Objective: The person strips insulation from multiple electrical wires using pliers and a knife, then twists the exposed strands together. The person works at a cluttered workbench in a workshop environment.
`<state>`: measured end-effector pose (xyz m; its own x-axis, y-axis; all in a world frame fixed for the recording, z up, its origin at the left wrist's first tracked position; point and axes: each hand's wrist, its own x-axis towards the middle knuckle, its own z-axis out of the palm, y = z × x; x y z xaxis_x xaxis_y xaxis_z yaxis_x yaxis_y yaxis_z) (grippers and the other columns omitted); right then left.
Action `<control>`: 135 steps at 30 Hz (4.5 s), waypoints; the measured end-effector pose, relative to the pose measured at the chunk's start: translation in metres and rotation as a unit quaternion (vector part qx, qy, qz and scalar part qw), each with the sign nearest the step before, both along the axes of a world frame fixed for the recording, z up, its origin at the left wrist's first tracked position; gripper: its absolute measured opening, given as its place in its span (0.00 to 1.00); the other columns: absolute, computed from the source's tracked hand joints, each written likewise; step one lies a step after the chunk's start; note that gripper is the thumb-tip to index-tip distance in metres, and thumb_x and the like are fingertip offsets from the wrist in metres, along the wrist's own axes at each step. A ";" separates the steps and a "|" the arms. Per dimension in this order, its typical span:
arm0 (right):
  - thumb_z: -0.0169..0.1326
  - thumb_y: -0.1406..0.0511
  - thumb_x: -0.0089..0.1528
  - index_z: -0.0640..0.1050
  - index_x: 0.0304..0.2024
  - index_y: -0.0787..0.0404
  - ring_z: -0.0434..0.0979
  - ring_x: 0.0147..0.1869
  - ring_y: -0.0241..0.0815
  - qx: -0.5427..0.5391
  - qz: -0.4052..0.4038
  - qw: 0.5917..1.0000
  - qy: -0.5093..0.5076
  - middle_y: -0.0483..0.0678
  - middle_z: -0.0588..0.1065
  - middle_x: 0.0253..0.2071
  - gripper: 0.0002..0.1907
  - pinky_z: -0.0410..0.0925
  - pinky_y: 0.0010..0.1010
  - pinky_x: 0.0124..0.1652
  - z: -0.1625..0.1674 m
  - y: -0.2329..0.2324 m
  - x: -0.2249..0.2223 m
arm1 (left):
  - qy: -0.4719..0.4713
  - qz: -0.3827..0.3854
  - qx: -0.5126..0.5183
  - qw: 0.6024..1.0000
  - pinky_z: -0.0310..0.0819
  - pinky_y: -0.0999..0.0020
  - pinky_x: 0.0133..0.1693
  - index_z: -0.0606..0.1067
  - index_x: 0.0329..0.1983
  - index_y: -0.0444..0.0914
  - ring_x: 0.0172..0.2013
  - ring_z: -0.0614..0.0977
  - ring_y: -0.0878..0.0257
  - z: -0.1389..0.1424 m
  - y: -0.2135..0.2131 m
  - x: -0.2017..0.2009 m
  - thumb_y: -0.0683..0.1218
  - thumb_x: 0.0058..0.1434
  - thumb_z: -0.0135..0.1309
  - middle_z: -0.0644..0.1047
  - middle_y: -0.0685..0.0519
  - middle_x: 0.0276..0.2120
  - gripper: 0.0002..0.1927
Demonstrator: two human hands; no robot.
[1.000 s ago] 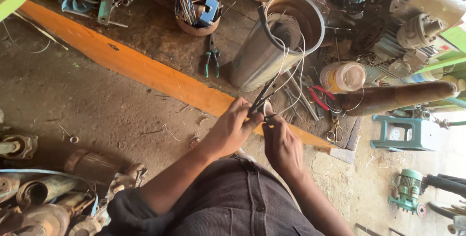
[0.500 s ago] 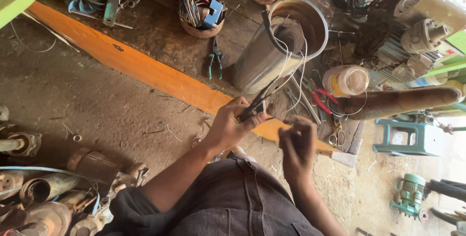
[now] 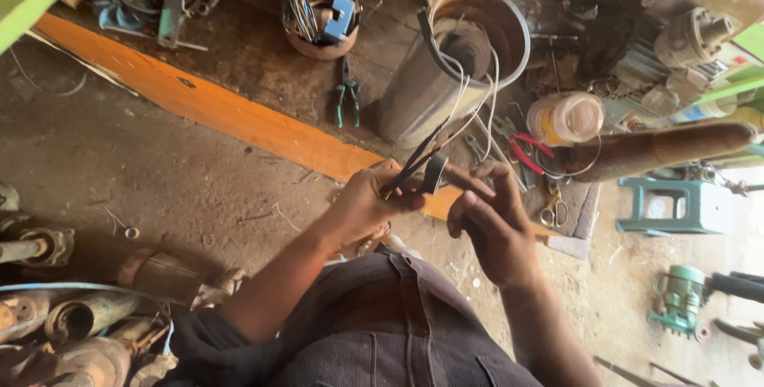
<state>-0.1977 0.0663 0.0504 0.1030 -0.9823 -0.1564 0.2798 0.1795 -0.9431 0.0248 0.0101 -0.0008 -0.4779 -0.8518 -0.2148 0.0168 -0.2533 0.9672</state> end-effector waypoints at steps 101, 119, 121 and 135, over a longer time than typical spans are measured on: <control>0.50 0.66 0.72 0.68 0.47 0.61 0.65 0.28 0.33 -0.057 -0.102 0.971 0.210 0.54 0.72 0.35 0.06 0.60 0.22 0.27 -0.011 -0.011 -0.001 | -0.018 0.060 -0.272 0.960 0.77 0.66 0.44 0.83 0.45 0.41 0.41 0.82 0.64 0.000 -0.010 -0.009 0.55 0.66 0.59 0.79 0.56 0.39 0.14; 0.52 0.69 0.68 0.71 0.50 0.64 0.72 0.63 0.42 -0.260 -0.035 0.868 0.422 0.56 0.64 0.68 0.09 0.72 0.32 0.50 -0.048 -0.009 0.004 | -0.116 0.131 -0.326 0.929 0.73 0.63 0.41 0.76 0.40 0.34 0.38 0.80 0.57 -0.009 -0.015 -0.028 0.54 0.69 0.59 0.77 0.48 0.35 0.17; 0.52 0.68 0.67 0.70 0.56 0.63 0.77 0.56 0.38 -0.138 -0.017 0.944 0.299 0.51 0.70 0.60 0.15 0.73 0.30 0.47 -0.046 -0.007 -0.002 | -0.065 0.119 -0.303 0.943 0.75 0.64 0.43 0.76 0.42 0.36 0.40 0.82 0.58 -0.007 -0.016 -0.031 0.56 0.69 0.58 0.79 0.49 0.37 0.18; 0.52 0.59 0.66 0.74 0.47 0.64 0.76 0.45 0.62 -0.148 0.083 0.831 0.530 0.58 0.70 0.43 0.15 0.69 0.48 0.45 -0.012 -0.029 -0.007 | -0.124 0.248 -0.354 0.893 0.73 0.58 0.39 0.75 0.39 0.35 0.37 0.80 0.51 -0.013 -0.008 -0.074 0.50 0.66 0.61 0.76 0.48 0.34 0.13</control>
